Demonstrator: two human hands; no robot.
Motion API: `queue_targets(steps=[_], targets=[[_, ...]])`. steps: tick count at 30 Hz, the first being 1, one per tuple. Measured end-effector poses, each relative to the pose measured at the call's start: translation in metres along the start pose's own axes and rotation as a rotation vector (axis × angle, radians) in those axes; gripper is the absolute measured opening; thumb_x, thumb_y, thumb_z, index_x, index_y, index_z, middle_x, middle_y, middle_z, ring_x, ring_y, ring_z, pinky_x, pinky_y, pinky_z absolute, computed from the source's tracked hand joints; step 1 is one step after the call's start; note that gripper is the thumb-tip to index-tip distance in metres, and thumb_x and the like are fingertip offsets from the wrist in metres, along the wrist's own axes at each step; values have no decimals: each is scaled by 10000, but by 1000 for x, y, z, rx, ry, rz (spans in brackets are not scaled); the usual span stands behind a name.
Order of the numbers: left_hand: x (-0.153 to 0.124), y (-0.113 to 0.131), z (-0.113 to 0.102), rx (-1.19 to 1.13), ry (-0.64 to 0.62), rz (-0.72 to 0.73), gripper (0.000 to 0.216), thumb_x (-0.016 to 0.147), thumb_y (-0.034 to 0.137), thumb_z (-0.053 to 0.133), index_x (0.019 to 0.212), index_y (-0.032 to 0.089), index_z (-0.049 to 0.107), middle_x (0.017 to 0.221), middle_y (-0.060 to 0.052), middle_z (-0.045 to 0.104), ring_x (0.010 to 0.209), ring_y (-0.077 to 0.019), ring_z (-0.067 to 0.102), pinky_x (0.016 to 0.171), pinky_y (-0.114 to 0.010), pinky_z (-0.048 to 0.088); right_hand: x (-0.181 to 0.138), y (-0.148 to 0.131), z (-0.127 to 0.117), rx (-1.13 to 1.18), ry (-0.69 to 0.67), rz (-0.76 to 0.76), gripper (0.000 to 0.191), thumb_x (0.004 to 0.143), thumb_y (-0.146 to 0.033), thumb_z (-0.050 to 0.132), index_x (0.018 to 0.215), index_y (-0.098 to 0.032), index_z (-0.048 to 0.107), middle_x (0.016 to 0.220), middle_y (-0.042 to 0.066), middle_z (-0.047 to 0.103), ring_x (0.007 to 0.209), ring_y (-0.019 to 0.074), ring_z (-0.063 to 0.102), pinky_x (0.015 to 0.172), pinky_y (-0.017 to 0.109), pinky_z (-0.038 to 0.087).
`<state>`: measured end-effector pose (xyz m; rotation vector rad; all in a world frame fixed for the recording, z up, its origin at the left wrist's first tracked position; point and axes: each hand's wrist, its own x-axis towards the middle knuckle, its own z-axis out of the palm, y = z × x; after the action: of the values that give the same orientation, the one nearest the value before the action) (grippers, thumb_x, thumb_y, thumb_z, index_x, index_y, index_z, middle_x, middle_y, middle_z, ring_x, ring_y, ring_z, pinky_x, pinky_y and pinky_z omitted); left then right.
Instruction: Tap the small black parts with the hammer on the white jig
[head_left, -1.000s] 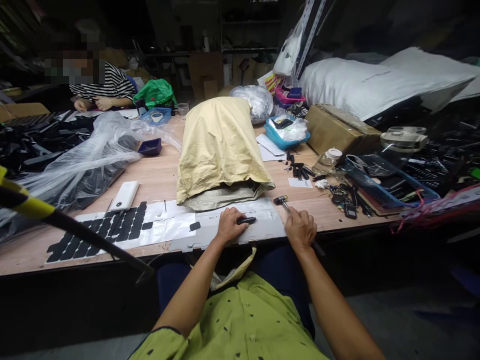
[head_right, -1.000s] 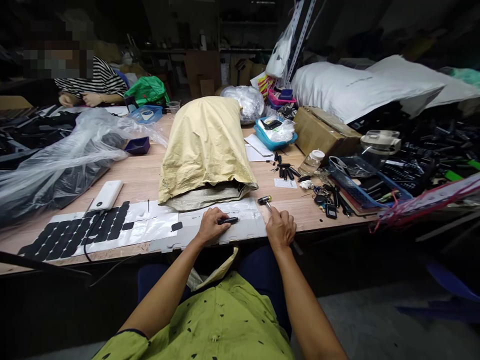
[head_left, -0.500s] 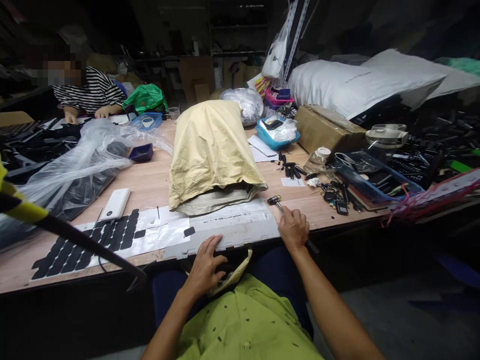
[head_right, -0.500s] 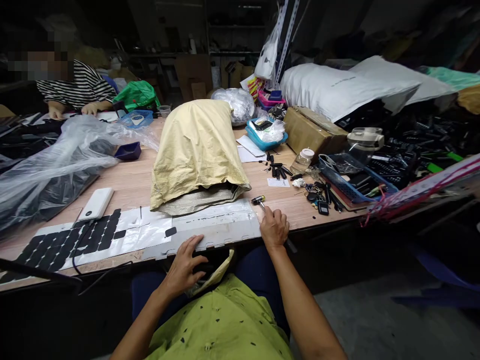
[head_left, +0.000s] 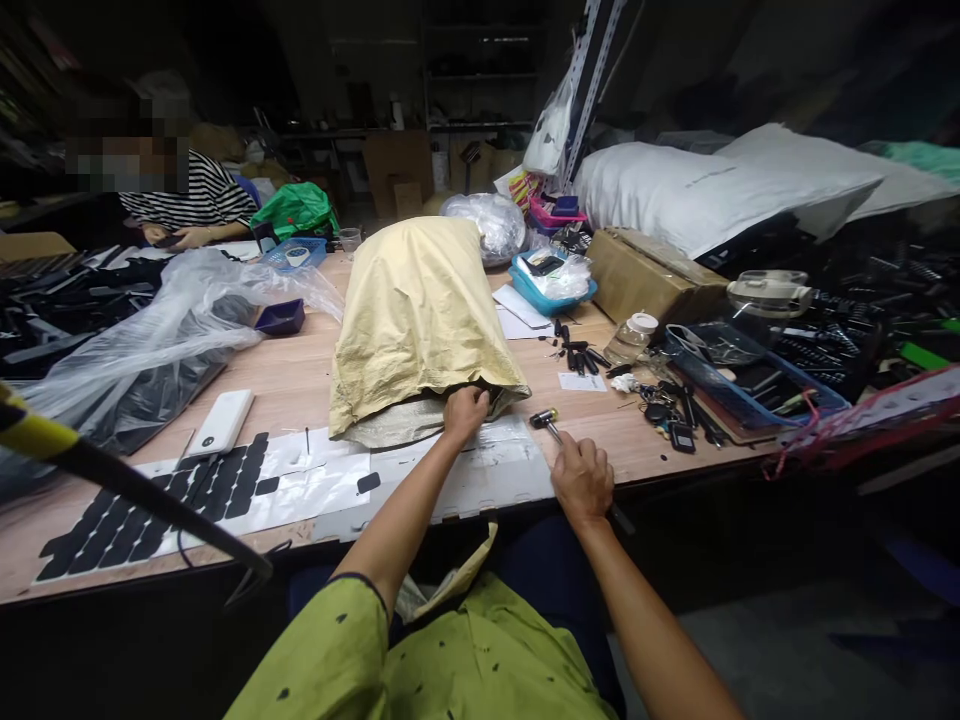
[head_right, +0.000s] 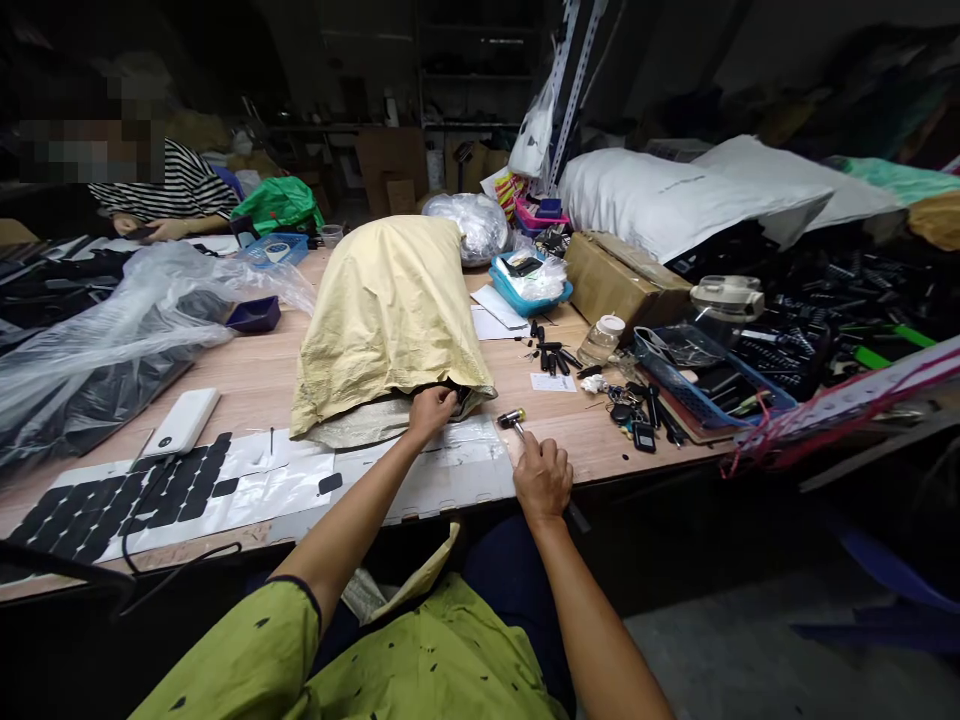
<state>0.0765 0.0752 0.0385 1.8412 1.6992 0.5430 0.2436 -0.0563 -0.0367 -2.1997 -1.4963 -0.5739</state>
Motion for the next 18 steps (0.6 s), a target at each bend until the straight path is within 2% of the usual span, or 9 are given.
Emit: queue_targets(steps=[4, 8, 10, 14, 18], targets=[[16, 25, 7, 96, 2, -178, 287, 856, 422, 612, 993, 221, 765, 1123, -155, 743, 1057, -319, 688, 802, -361, 507, -1, -2, -4, 15, -29, -3, 301, 898, -147, 516, 1104, -239, 714, 827, 64, 532, 792, 204, 423, 645, 316, 233], [12, 26, -1, 91, -3, -207, 276, 824, 411, 654, 1004, 235, 766, 1109, -136, 750, 1056, -311, 685, 796, -350, 497, -1, -4, -6, 19, -46, 4, 307, 906, -152, 504, 1117, -237, 709, 835, 69, 533, 800, 208, 421, 652, 321, 243], [3, 16, -10, 82, -13, -169, 252, 818, 392, 671, 991, 239, 770, 1064, -104, 762, 1026, -292, 688, 772, -331, 491, -1, -5, -6, 13, -46, 7, 308, 905, -157, 501, 1119, -235, 709, 837, 72, 533, 805, 212, 417, 656, 324, 246], [-31, -16, -25, 46, -60, 47, 183, 806, 347, 718, 949, 248, 775, 965, -36, 767, 922, -227, 682, 734, -284, 479, 0, -6, -4, 11, -59, 20, 313, 885, -157, 524, 1131, -232, 701, 849, 73, 523, 819, 214, 404, 662, 322, 242], [-70, -47, -22, 113, -104, 149, 142, 793, 322, 746, 917, 255, 769, 920, -17, 730, 894, -204, 660, 734, -273, 469, 1, -5, -3, 0, -79, 29, 309, 878, -169, 543, 1140, -227, 696, 854, 68, 515, 822, 209, 400, 667, 318, 235]])
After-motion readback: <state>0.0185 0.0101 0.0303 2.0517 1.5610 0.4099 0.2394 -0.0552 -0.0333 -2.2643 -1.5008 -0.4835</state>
